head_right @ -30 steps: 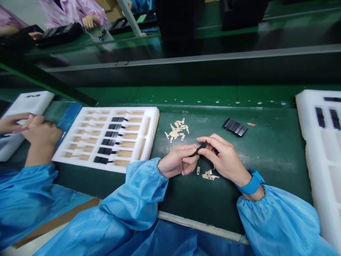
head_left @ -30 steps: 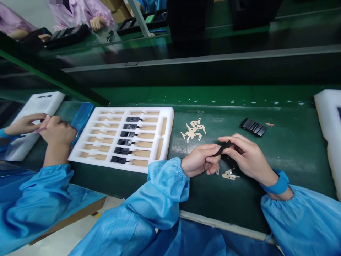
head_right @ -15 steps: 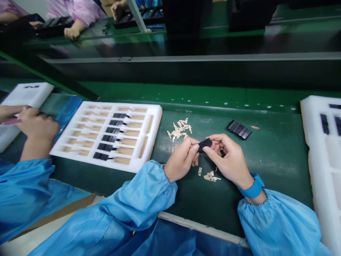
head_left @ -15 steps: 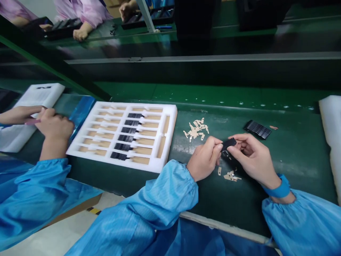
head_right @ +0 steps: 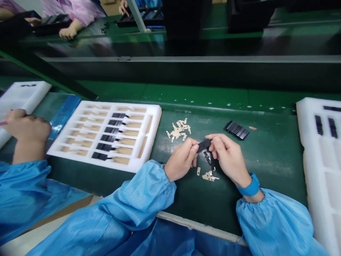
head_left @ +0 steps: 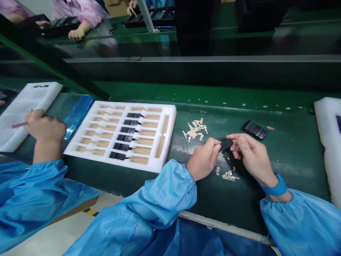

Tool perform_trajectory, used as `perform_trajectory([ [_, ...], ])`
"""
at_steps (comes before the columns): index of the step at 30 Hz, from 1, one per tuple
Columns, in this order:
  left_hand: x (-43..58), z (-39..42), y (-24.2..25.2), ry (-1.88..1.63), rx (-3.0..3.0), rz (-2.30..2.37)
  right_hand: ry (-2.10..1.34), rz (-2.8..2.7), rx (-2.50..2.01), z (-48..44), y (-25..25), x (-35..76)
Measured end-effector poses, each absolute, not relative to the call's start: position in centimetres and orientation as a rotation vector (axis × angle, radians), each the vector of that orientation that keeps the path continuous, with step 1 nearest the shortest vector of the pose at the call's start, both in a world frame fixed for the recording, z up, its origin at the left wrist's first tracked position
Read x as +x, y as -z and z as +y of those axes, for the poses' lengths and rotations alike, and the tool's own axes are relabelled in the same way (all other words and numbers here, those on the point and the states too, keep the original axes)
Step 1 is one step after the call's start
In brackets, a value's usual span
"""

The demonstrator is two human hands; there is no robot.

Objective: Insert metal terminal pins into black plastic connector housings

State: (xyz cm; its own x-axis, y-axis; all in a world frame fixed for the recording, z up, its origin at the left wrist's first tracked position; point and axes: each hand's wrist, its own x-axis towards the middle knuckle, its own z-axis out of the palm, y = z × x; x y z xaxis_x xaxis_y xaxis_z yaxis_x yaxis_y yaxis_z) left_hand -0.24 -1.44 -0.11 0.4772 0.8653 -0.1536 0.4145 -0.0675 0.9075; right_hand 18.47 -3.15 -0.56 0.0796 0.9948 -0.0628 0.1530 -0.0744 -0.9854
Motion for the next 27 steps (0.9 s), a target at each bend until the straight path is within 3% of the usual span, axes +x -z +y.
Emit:
perform_trajectory([
  [9, -0.3, -0.9, 0.4, -0.544, 1.501, 1.155, -1.418, -1.144, -1.334, -2.6, -0.6, 19.7],
  [15, -0.2, -0.8, 0.7, -0.575, 1.450, 1.147, -1.061, -0.956, -1.402, -1.8, 0.4, 20.2],
  [22, -0.2, -0.8, 0.6, -0.553, 1.479, 1.139, -0.075, -1.524, -1.868, -1.4, 0.5, 23.7],
  [27, -0.2, -0.8, 0.5, -0.560, 1.460, 1.135, -0.003, -1.784, -1.911, -1.5, 0.8, 25.2],
])
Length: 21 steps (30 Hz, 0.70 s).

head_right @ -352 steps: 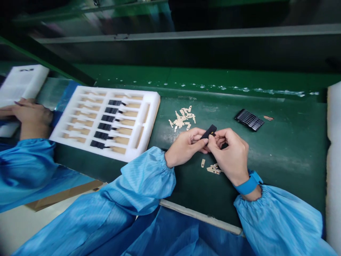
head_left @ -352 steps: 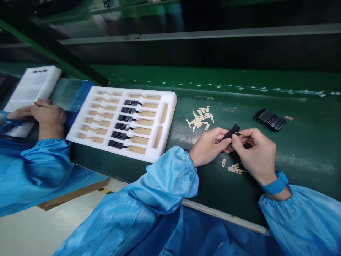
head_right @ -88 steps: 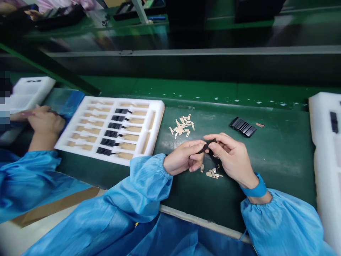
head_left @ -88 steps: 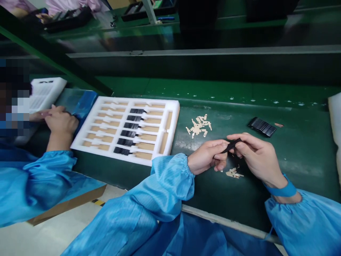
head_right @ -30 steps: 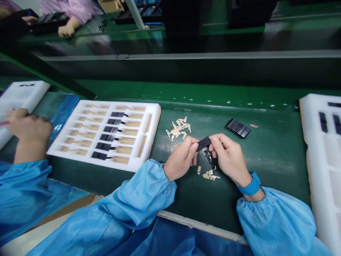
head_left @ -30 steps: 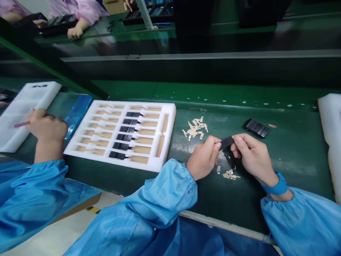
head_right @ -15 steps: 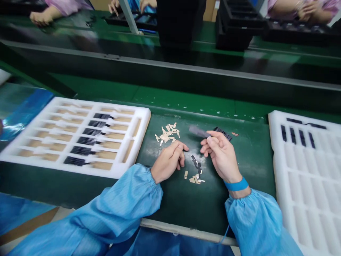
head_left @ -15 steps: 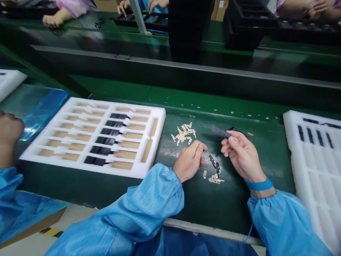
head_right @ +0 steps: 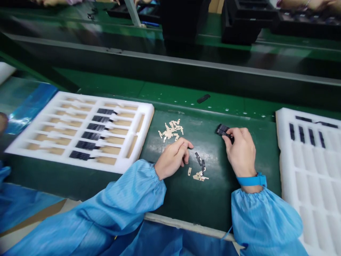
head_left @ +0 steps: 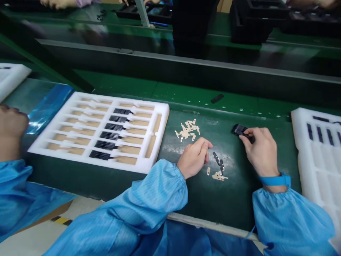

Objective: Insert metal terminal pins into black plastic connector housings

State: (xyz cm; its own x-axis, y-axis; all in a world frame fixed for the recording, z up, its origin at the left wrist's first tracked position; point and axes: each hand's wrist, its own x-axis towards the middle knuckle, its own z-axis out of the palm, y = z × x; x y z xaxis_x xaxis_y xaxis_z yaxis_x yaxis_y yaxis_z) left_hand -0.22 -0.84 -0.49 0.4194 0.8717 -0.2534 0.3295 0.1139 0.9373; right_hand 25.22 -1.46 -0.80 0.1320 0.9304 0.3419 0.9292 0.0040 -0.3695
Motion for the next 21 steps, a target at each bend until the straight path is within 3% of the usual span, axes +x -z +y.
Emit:
perform_trajectory([
  [13, 0.2, -0.4, 1.5, -0.675, 1.247, 1.055, 0.138, -1.905, -1.488, -2.4, -0.3, 22.5],
  [21, 0.3, 0.6, 1.2, -0.689, 1.049, 0.900, -0.267, -2.130, -1.225, -3.3, -0.6, 20.2],
])
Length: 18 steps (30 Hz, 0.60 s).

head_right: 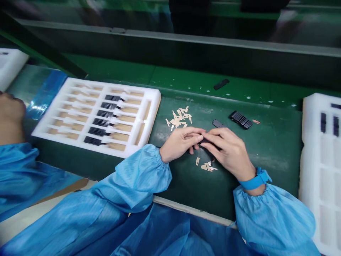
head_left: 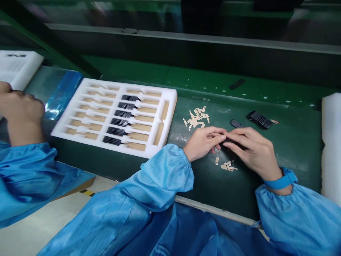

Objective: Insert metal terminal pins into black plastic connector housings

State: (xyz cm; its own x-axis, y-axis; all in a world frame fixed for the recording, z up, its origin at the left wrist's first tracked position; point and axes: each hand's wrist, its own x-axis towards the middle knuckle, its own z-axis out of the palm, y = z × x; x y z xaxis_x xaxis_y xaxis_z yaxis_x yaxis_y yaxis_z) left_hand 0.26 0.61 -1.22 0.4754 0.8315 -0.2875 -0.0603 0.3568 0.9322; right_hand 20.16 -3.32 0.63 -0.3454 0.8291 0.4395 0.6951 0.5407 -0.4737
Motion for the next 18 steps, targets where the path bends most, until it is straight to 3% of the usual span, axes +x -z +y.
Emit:
perform_trajectory([
  [3, 0.3, 1.0, 1.0, -0.779, 0.947, 0.969, -0.407, -2.033, -1.403, -3.2, -1.7, 20.4],
  [7, 0.5, 1.4, 0.7, -0.879, 0.832, 1.050, -0.627, -2.320, -1.549, -3.5, -1.9, 21.0],
  [18, 0.7, 1.1, 0.8, -0.868, 0.859, 1.053, -0.706, -2.316, -1.589, -3.0, -1.0, 21.2],
])
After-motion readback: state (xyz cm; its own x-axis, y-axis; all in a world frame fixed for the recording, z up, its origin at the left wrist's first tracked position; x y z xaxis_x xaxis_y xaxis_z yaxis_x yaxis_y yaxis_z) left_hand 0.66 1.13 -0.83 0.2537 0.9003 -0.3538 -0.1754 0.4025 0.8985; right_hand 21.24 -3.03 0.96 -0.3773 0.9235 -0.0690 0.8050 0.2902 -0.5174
